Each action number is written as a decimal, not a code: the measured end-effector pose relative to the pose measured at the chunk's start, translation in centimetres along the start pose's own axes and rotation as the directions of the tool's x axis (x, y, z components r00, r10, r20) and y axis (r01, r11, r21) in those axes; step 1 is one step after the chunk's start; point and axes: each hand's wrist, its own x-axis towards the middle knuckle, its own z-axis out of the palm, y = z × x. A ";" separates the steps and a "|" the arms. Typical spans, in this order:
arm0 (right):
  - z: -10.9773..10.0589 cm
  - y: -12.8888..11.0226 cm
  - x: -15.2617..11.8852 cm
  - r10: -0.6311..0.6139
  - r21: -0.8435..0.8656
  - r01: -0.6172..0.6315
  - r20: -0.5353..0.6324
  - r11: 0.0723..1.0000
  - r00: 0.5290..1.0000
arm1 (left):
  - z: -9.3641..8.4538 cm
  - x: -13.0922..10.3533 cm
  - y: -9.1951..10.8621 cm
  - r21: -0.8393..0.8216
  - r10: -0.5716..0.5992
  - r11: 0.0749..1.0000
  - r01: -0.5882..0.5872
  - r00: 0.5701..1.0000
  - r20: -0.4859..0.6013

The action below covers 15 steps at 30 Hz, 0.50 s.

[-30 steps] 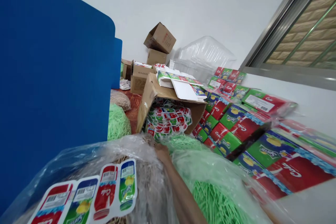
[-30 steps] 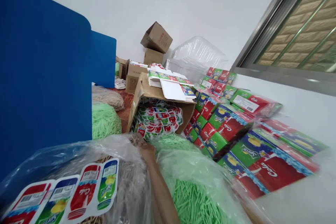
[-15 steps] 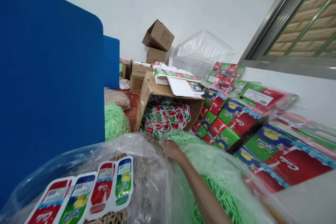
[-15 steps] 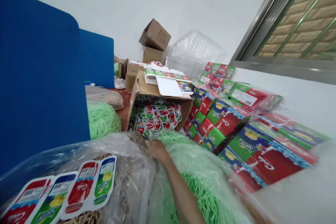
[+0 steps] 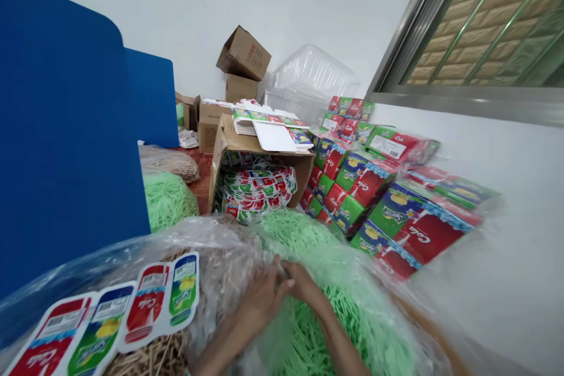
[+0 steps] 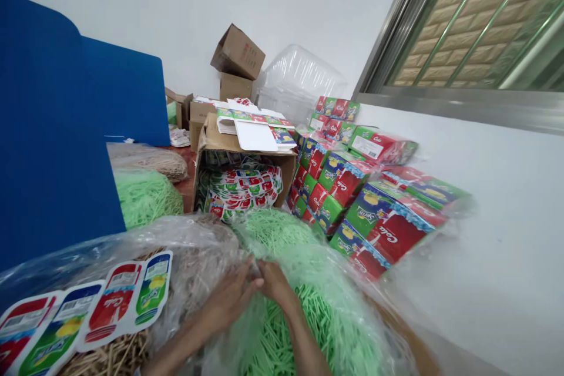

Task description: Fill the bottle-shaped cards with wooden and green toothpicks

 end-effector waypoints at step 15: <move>0.0 1.7 -1.3 0.014 0.784 0.105 -0.143 0.611 0.990 | 1.3 -2.6 -5.8 0.161 -0.060 0.982 0.094 0.976 -0.207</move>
